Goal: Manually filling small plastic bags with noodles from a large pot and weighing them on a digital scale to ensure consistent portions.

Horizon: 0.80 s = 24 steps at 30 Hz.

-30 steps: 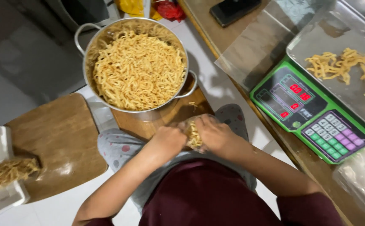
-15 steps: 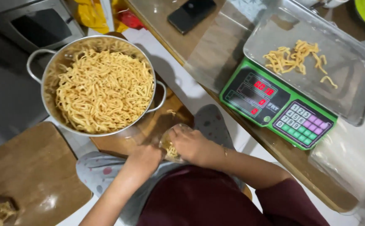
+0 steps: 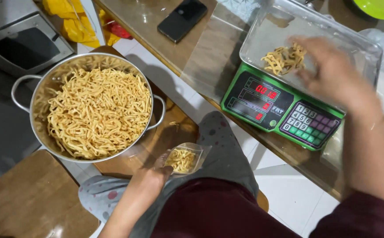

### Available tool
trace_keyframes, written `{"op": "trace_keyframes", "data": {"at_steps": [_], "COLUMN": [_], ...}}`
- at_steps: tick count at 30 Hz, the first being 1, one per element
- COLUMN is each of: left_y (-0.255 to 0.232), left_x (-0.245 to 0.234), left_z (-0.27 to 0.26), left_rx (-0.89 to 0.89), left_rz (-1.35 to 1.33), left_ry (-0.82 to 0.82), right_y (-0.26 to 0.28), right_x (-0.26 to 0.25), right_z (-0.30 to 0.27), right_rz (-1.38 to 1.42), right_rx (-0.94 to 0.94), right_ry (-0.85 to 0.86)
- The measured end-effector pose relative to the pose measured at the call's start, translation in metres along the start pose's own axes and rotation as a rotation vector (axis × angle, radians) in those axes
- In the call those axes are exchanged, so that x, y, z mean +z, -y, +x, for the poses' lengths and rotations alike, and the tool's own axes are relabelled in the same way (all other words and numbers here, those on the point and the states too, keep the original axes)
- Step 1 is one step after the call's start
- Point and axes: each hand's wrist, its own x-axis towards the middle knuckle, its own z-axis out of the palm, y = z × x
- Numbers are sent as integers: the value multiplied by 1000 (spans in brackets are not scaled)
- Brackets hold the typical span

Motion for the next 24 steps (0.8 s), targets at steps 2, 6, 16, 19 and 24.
{"op": "trace_keyframes", "data": {"at_steps": [2,6,16,19,24], "left_y": [-2,2,3,-2,11], "left_x": [-2,6,-3,-12,8], "left_z": [-6,1,3,5,1], "left_rx": [26,1,-48,-62,-77], "left_rz": [83,104,-17,-45,16], "left_ry": [3,61,77,86,148], "right_y": [-47,-61,-129,-129,-120], "right_x": [-14,-15,0,-1,-2], "right_z": [20,40,69,68,66], "right_rz": [-213,-229,-198,-228,-260], "right_rx": [56,290,160,214,379], "right_ry": [111,324,342,291,246]}}
